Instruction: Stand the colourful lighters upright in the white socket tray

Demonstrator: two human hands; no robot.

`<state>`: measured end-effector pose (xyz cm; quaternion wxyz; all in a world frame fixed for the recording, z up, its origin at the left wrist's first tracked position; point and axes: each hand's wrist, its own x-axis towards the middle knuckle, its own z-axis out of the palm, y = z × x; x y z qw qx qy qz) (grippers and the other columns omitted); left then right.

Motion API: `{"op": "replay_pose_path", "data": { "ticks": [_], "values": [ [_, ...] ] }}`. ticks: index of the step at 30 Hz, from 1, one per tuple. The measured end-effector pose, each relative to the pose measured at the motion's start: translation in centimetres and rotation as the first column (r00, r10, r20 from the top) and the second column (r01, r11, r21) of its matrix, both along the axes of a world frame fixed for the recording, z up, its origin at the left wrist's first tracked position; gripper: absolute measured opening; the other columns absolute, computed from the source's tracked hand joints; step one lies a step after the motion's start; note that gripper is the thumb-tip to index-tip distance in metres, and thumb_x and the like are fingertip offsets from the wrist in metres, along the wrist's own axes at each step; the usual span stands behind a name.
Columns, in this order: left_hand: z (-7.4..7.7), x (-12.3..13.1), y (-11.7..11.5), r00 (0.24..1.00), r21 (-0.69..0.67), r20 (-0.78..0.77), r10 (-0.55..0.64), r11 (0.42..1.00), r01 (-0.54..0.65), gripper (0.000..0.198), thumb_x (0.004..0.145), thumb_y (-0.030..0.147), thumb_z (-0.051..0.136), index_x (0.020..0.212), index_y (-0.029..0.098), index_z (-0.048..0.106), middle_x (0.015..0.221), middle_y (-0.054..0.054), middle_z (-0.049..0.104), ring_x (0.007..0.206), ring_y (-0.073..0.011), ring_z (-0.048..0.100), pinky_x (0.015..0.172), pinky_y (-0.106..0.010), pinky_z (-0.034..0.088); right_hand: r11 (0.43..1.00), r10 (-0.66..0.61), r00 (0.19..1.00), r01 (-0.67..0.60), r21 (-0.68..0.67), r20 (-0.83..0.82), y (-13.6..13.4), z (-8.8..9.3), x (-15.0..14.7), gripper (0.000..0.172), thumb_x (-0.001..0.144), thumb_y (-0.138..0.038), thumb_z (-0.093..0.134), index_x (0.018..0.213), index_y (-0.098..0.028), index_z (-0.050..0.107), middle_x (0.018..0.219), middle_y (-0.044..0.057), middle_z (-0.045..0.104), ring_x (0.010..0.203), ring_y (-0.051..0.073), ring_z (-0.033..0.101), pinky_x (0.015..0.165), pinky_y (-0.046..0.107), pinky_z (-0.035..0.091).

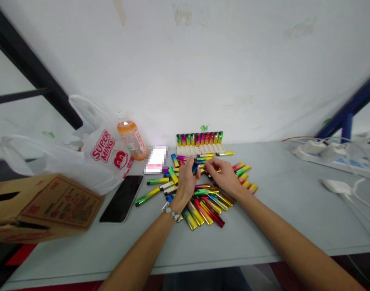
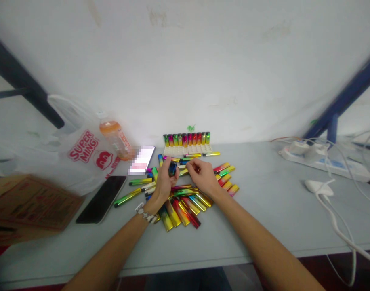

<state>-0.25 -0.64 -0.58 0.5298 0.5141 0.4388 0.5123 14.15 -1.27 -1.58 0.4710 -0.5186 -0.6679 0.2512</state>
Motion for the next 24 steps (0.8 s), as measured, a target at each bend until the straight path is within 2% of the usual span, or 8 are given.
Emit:
{"op": "replay_pose_path", "data": {
  "ticks": [4,7,11,13,16,20,24],
  "values": [
    [0.1,0.1,0.2,0.995,0.018,-0.097,0.025,1.0,-0.023,0.058,0.092,0.052,0.04,0.042,0.02,0.042,0.038,0.003,0.031,0.04,-0.0097,0.03,0.046,-0.026,0.025,1.0,0.021,1.0,-0.021,0.006,-0.01,0.0,-0.1,0.0,0.028,0.092,-0.037,0.053,0.073,-0.018,0.059,0.065,-0.002,0.055,0.061,0.013,0.048,0.059,0.026,0.037],
    [0.1,0.0,0.3,0.995,0.021,-0.099,0.023,1.0,-0.021,0.056,0.092,0.049,0.041,0.043,0.021,0.042,0.038,0.003,0.033,0.04,-0.0103,0.032,0.048,-0.025,0.027,1.0,0.023,1.0,-0.023,0.009,-0.013,0.0,-0.2,-0.1,0.028,0.092,-0.038,0.054,0.073,-0.018,0.06,0.065,-0.002,0.056,0.061,0.013,0.049,0.059,0.027,0.038],
    [0.0,0.0,0.2,0.997,0.025,-0.073,0.022,0.999,-0.021,0.057,0.092,0.052,0.039,0.045,0.02,0.04,0.039,0.004,0.03,0.04,-0.0099,0.03,0.047,-0.025,0.027,0.999,0.029,0.998,-0.028,0.021,-0.048,-0.2,0.0,-0.2,0.025,0.092,-0.039,0.054,0.081,-0.019,0.063,0.069,0.0,0.059,0.063,0.014,0.051,0.06,0.028,0.04],
    [-0.1,0.0,0.2,0.998,0.025,-0.065,0.02,1.0,-0.019,0.058,0.091,0.056,0.04,0.046,0.02,0.041,0.041,0.003,0.033,0.042,-0.0098,0.033,0.046,-0.025,0.028,0.998,0.051,0.994,-0.047,0.046,-0.093,-0.5,0.2,-0.2,0.022,0.092,-0.039,0.056,0.095,-0.019,0.064,0.074,0.0,0.06,0.065,0.015,0.053,0.061,0.028,0.042],
    [-0.3,0.2,0.1,0.999,-0.004,0.036,0.006,1.0,-0.006,0.057,0.087,0.064,0.046,0.052,0.02,0.044,0.049,0.002,0.043,0.048,-0.0104,0.04,0.048,-0.023,0.034,0.991,0.124,0.983,-0.115,0.068,-0.135,-0.8,0.7,-0.4,0.031,0.09,-0.041,0.061,0.113,-0.021,0.061,0.075,0.0,0.06,0.063,0.014,0.054,0.059,0.029,0.044],
    [-0.6,0.3,0.1,0.988,-0.022,0.15,-0.031,0.999,0.035,0.061,0.082,0.077,0.047,0.067,0.019,0.054,0.058,0.001,0.053,0.054,-0.012,0.048,0.048,-0.022,0.038,0.97,0.239,0.943,-0.24,0.024,-0.231,-0.6,1.2,-0.8,0.029,0.086,-0.045,0.066,0.103,-0.022,0.062,0.085,0.002,0.065,0.065,0.014,0.063,0.06,0.03,0.051],
    [-1.1,-0.2,0.5,0.995,0.018,0.067,-0.076,0.997,0.074,0.072,0.088,0.08,0.028,0.08,0.017,0.064,0.063,-0.003,0.06,0.054,-0.0142,0.051,0.044,-0.024,0.035,0.926,0.344,0.872,-0.377,-0.028,-0.349,0.8,2.2,-0.7,0.026,0.085,-0.044,0.066,0.097,-0.022,0.06,0.08,0.001,0.067,0.064,0.015,0.066,0.062,0.033,0.055]
  ]
}}
